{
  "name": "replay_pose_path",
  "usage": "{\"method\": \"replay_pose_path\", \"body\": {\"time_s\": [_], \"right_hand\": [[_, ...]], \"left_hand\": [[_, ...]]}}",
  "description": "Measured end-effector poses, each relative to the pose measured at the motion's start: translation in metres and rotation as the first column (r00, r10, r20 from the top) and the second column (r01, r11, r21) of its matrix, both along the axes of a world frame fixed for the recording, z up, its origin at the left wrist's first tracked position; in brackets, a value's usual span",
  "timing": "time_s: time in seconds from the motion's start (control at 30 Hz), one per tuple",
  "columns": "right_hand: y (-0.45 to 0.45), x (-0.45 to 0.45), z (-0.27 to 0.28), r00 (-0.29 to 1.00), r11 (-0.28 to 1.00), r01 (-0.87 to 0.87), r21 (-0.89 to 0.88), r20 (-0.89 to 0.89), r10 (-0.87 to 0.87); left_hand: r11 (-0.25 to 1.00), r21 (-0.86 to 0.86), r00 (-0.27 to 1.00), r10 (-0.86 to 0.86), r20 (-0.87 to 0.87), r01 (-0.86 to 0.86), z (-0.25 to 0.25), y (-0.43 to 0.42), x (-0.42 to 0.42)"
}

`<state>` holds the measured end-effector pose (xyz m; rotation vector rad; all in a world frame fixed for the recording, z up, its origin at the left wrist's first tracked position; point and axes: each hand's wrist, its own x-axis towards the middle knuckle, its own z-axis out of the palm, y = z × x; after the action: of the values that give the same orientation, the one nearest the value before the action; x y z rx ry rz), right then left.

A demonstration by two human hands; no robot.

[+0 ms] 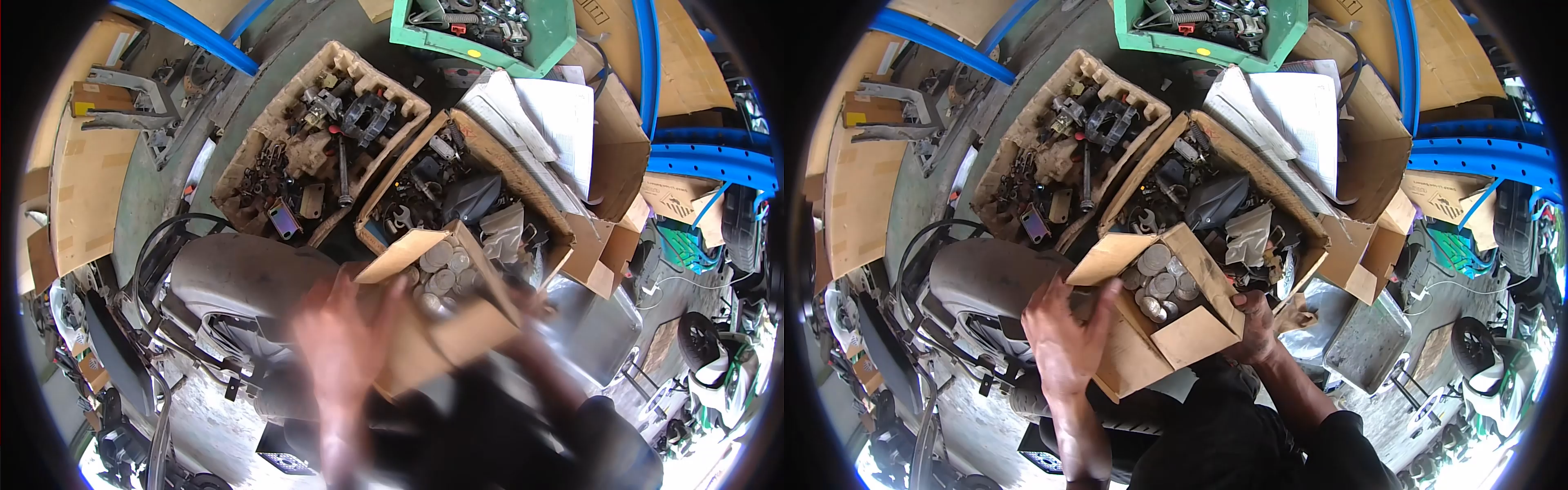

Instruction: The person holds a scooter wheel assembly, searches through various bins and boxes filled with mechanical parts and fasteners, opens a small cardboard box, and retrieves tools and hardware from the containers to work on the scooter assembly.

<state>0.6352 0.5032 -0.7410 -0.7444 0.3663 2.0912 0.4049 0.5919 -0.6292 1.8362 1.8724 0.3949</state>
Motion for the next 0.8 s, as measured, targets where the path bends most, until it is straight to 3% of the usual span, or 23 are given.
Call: {"method": "replay_pose_path", "body": {"time_s": [0.03, 0.07, 0.1, 0.13, 0.23, 0.3, 0.33, 0.47, 0.8], "right_hand": [[-0.002, 0.000, -0.001, 1.000, 1.000, 0.001, 0.018, 0.016, -0.001], [-0.003, 0.001, 0.002, 1.000, 1.000, 0.000, 0.025, 0.024, 0.000], [-0.003, 0.000, 0.006, 1.000, 1.000, -0.001, 0.031, 0.031, 0.000], [-0.003, 0.001, 0.017, 0.981, 0.976, -0.059, 0.211, 0.192, 0.018], [0.000, 0.004, 0.021, 0.924, 0.900, -0.159, 0.407, 0.383, -0.010], [0.000, 0.005, 0.022, 0.934, 0.914, -0.138, 0.381, 0.358, -0.008], [0.002, 0.002, 0.020, 0.946, 0.931, -0.114, 0.346, 0.324, -0.004], [0.008, -0.001, 0.016, 0.971, 0.965, -0.065, 0.255, 0.240, 0.002], [0.012, -0.004, 0.014, 0.979, 0.977, -0.036, 0.212, 0.205, -0.009]], "left_hand": [[0.999, 0.041, 0.992, 0.012, -0.127, -0.007, 0.000, -0.001, 0.005], [0.992, -0.126, 0.985, 0.003, -0.173, -0.025, -0.001, -0.004, 0.009], [0.991, -0.129, 0.985, 0.004, -0.174, -0.027, -0.004, -0.007, 0.012], [0.996, -0.091, 0.986, 0.002, -0.167, -0.017, -0.008, -0.010, 0.014], [0.998, -0.062, 0.986, 0.022, -0.163, -0.033, 0.000, -0.006, 0.022], [0.988, -0.142, 0.998, -0.063, 0.018, 0.065, 0.005, -0.004, 0.010], [0.952, -0.277, 0.991, -0.133, 0.010, 0.130, 0.009, -0.005, 0.008], [0.950, -0.177, 0.966, -0.252, 0.057, 0.258, 0.016, -0.013, 0.015], [0.950, -0.190, 0.969, -0.241, 0.053, 0.247, 0.009, -0.017, 0.012]]}}
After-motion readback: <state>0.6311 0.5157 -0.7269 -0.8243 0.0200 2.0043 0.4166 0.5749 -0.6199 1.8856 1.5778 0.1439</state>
